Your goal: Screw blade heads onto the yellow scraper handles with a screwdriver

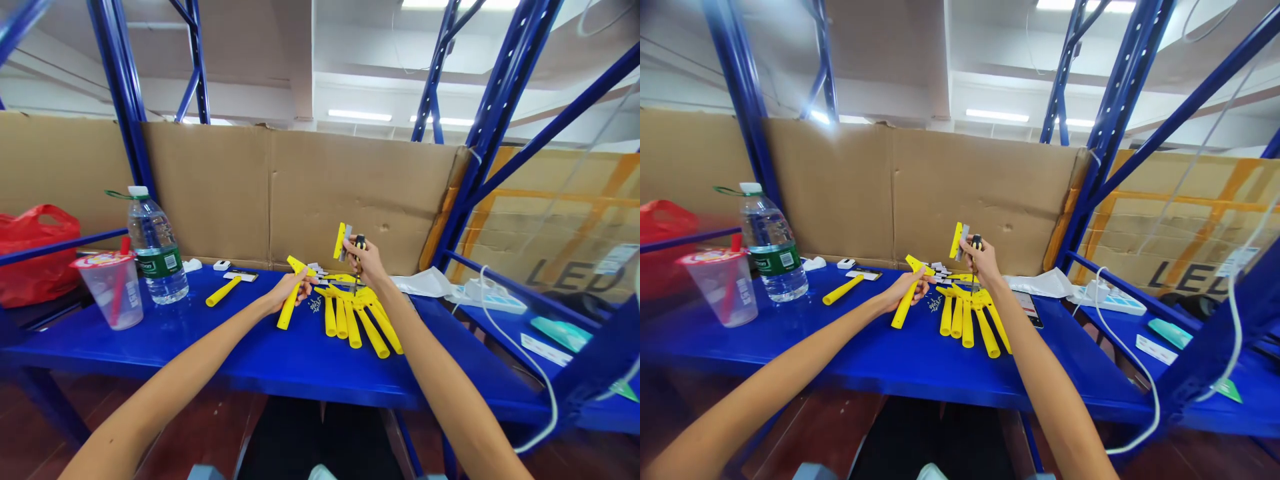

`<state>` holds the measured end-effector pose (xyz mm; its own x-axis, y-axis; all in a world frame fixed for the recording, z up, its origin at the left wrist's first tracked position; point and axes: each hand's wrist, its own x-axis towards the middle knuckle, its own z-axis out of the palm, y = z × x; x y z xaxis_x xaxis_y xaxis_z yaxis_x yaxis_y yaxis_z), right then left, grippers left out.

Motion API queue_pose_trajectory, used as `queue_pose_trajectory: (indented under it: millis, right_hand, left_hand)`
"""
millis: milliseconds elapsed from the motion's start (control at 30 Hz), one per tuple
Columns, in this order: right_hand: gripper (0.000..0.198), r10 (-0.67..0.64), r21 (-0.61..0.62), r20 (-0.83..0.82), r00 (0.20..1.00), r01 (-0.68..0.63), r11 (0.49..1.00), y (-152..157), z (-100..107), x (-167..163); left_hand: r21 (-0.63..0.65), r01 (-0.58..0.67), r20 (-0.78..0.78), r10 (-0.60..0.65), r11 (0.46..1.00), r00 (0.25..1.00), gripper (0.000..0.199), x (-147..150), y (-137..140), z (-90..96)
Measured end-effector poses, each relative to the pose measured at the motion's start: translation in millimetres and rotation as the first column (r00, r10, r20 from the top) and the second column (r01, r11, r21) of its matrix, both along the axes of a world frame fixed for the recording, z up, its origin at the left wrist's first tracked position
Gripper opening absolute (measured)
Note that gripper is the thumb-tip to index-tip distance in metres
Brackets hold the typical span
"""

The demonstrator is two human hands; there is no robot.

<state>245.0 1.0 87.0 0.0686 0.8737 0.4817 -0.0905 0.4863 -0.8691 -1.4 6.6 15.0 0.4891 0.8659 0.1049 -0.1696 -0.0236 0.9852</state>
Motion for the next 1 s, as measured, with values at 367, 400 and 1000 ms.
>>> queue_pose_trajectory:
  millis: [367,400,1000]
  right_hand:
    - [0.058,0.106,-0.124,0.050,0.993,-0.099,0.987,-13.8,-28.5,-20.2]
    - [0.057,0.110,-0.127,0.077,0.991,-0.100,0.987,-14.5,-30.8,-20.5]
    - [0.052,0.182,-0.152,0.410,0.894,-0.129,0.980,-22.4,-35.8,-19.8]
  left_hand:
    - [0.033,0.004,-0.045,-0.003,0.999,0.999,0.066,4.0,2.8,-6.5]
    - [0.039,-0.004,-0.044,0.006,0.999,0.999,0.065,4.3,2.8,-7.2]
    - [0.089,-0.069,-0.028,0.071,0.994,0.997,0.051,3.1,-1.7,4.1]
